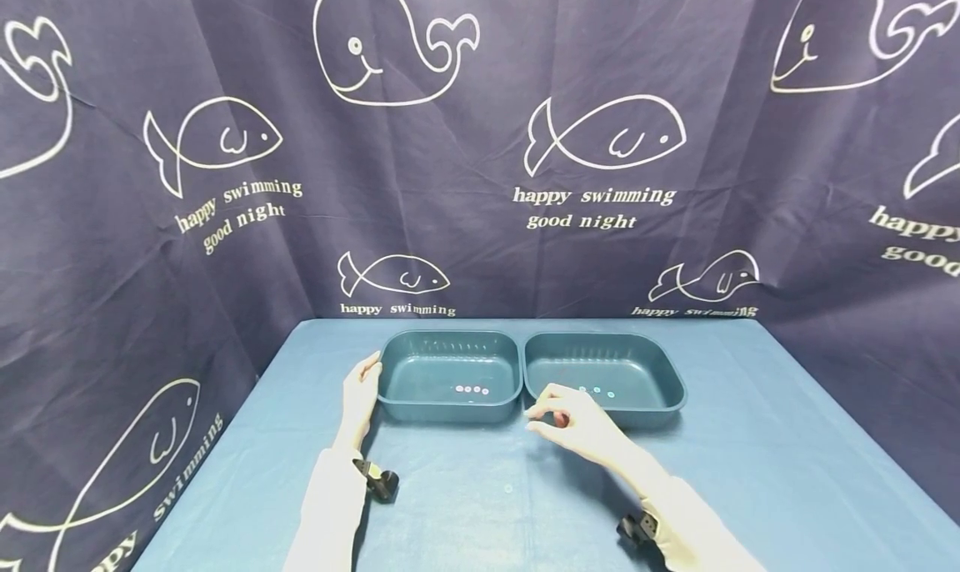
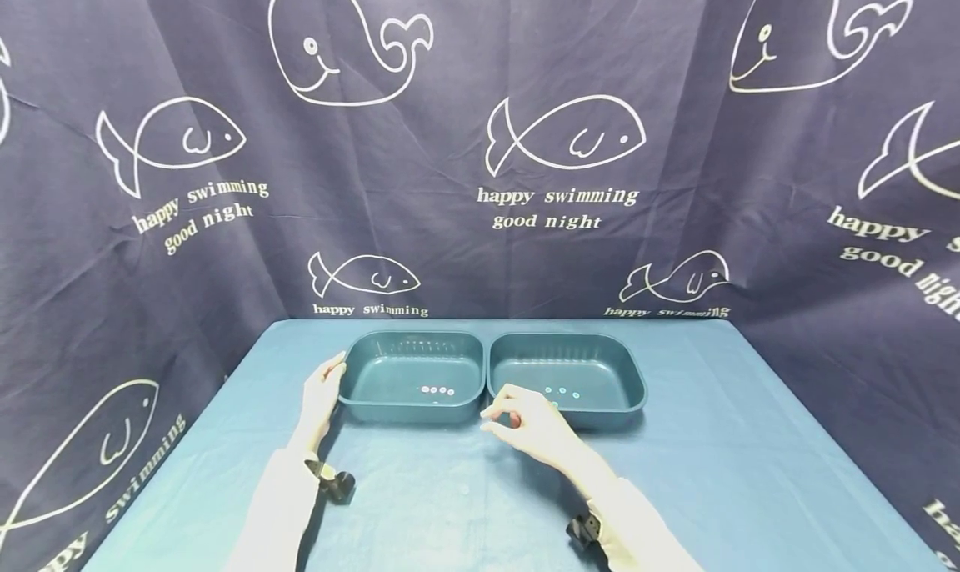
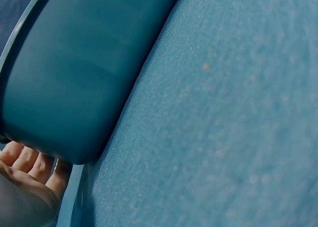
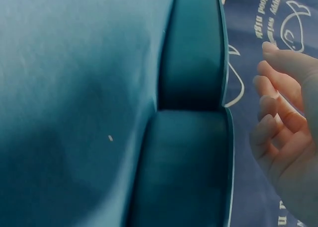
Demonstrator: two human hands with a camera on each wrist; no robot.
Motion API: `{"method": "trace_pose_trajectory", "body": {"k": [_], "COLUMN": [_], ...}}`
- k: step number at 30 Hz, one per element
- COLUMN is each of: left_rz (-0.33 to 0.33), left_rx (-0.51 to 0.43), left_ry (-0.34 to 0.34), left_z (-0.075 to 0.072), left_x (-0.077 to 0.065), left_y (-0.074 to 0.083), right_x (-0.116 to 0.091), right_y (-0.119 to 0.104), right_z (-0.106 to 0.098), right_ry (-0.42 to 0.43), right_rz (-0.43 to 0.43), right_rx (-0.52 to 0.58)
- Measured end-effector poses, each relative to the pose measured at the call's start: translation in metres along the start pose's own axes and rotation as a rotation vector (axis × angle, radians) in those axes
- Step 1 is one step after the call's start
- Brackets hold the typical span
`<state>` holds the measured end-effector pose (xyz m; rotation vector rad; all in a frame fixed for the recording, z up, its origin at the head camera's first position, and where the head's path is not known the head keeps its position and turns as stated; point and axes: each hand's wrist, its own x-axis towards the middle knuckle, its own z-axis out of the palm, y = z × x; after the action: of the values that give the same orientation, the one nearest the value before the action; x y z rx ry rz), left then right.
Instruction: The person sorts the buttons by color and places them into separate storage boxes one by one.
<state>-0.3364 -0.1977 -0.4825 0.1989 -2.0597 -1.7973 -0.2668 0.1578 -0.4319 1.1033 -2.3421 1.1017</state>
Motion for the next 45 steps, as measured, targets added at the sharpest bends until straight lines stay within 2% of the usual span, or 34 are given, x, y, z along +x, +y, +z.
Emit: {"method": "trace_pose_trajectory", "body": {"k": [4, 6, 7, 12, 15, 21, 37, 39, 41, 45], "left_rz": [0.100, 0.109, 0.107, 0.000, -0.029, -0.037, -0.016, -0.010, -0.017, -0.020], "left_rx": [-0.064, -0.067, -0.063, 0.014, 0.024, 0.017, -0.003, -0.007, -0.014, -0.014], "left_ry": [0.016, 0.016, 0.018, 0.006, -0.001, -0.010, -0.007, -0.012, -0.018, -0.019], "left_z": [0.000, 0.000, 0.000, 0.002, 0.001, 0.000, 0.001, 0.001, 0.000, 0.000], "left_x": [0.002, 0.002, 0.002, 0.002, 0.002, 0.000, 0.000, -0.001, -0.005, -0.005], "left_y": [-0.010, -0.011, -0.011, -0.001, 0.003, 0.003, 0.004, 0.005, 0.013, 0.012], "right_x": [-0.002, -0.003, -0.004, -0.005, -0.005, -0.005, -0.007, -0.008, -0.008, -0.008], "right_y": [-0.003, -0.004, -0.004, -0.007, -0.008, -0.010, -0.012, -0.012, -0.013, -0.014], "right_z": [0.008, 0.012, 0.014, 0.021, 0.024, 0.027, 0.033, 0.033, 0.032, 0.032], "right_ry": [-0.038, -0.059, -0.069, -0.129, -0.161, -0.202, -0.285, -0.303, -0.329, -0.372], "right_rz": [0.007, 0.010, 0.010, 0.028, 0.035, 0.024, -0.034, -0.030, -0.015, 0.005], "right_rx": [0.012, 0.013, 0.009, -0.010, 0.002, 0.042, 0.039, 0.031, 0.018, -0.001]}}
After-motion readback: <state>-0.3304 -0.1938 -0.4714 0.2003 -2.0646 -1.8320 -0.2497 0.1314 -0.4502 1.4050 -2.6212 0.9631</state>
